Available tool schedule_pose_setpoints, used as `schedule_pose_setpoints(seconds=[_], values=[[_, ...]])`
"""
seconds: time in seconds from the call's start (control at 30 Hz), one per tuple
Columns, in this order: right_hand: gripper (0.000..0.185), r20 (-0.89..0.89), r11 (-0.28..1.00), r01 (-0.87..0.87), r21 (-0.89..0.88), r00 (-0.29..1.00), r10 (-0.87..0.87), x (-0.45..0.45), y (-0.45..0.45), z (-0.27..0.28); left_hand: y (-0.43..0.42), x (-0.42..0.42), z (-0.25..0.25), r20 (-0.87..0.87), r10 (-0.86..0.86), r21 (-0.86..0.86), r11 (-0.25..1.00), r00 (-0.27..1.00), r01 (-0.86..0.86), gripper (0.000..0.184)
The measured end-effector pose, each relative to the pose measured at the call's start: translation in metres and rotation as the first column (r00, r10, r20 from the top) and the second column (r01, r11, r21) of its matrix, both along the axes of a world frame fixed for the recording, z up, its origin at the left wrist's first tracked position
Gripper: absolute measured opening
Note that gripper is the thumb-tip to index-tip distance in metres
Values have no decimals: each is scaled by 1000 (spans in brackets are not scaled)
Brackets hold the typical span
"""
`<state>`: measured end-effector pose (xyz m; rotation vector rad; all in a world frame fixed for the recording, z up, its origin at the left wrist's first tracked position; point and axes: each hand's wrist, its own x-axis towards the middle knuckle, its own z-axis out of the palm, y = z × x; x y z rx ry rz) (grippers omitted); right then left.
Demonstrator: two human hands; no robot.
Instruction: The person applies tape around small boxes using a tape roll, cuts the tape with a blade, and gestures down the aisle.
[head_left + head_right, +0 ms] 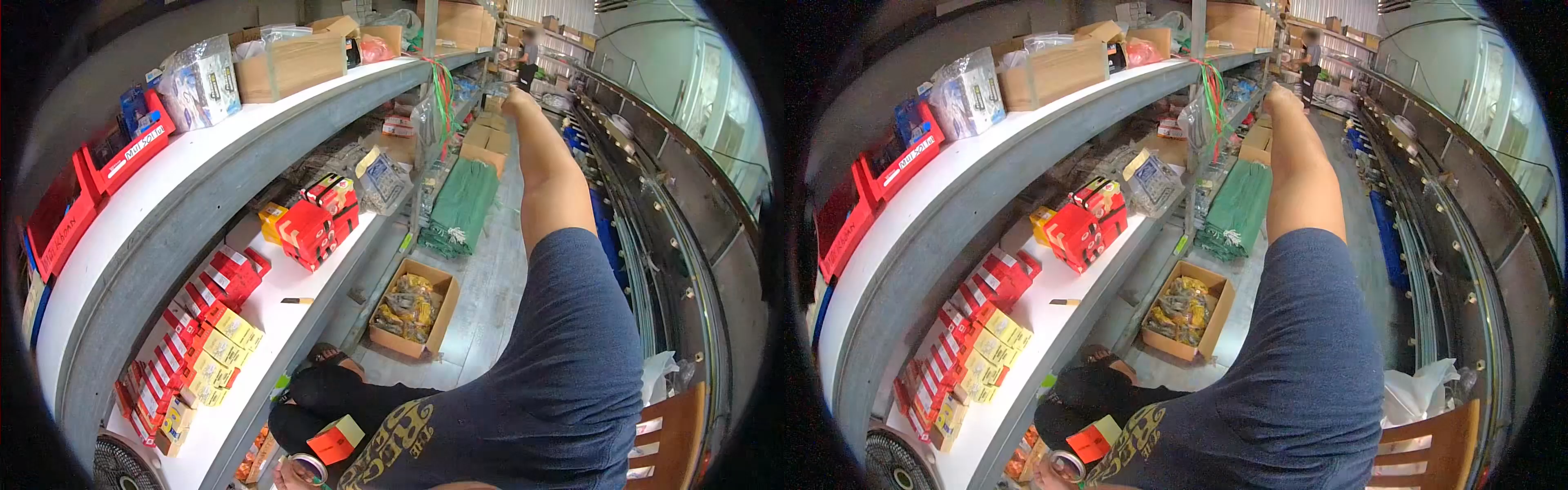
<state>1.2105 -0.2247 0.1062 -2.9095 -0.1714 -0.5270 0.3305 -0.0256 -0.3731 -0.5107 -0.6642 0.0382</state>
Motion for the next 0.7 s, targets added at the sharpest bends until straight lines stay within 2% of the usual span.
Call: schedule_pose_setpoints(seconds=[0.03,0.1,0.13,0.23,0.3,0.33,0.37,0.4,0.43,0.47,0.53,0.67,0.7], values=[[61,-12,1000,11,1,1000,-11,-3,1,1,-3,8,18,1,1,0,1000,1000,-1,25],[60,-38,999,34,-1,999,-34,-10,3,1,-23,53,121,87,-50,-21,998,995,52,24],[60,-39,999,34,-4,999,-34,-12,3,1,-30,63,149,130,-75,-30,996,989,80,24],[56,-3,1000,26,15,1000,-26,-15,3,-4,-25,51,130,31,-54,43,998,998,53,26],[56,-5,999,31,11,1000,-31,-18,2,-5,-24,40,98,-18,-41,82,996,999,43,27],[55,-5,999,36,9,999,-36,-20,3,-5,-26,35,70,2,101,-136,986,995,-99,28],[55,-5,999,40,6,999,-40,-21,3,-5,-28,30,42,-8,242,-349,909,970,-230,28],[55,-6,999,38,7,999,-38,-21,3,-5,-31,22,18,-49,373,-541,770,926,-339,29],[54,-14,999,36,8,999,-36,-20,3,-4,-28,11,2,-50,374,-540,770,926,-340,29],[54,-22,999,35,10,999,-34,-19,3,-4,-23,-3,-12,-104,318,-465,822,942,-328,30],[54,-30,999,34,11,999,-34,-21,3,-3,-23,1,20,-225,210,-313,909,951,-275,34],[53,-23,998,47,44,999,-46,-22,3,-6,-20,-7,7,-208,161,-452,859,965,-241,28],[61,-2,998,42,46,999,-42,-13,2,-9,-19,-13,-3,-201,146,-495,838,969,-229,28]])
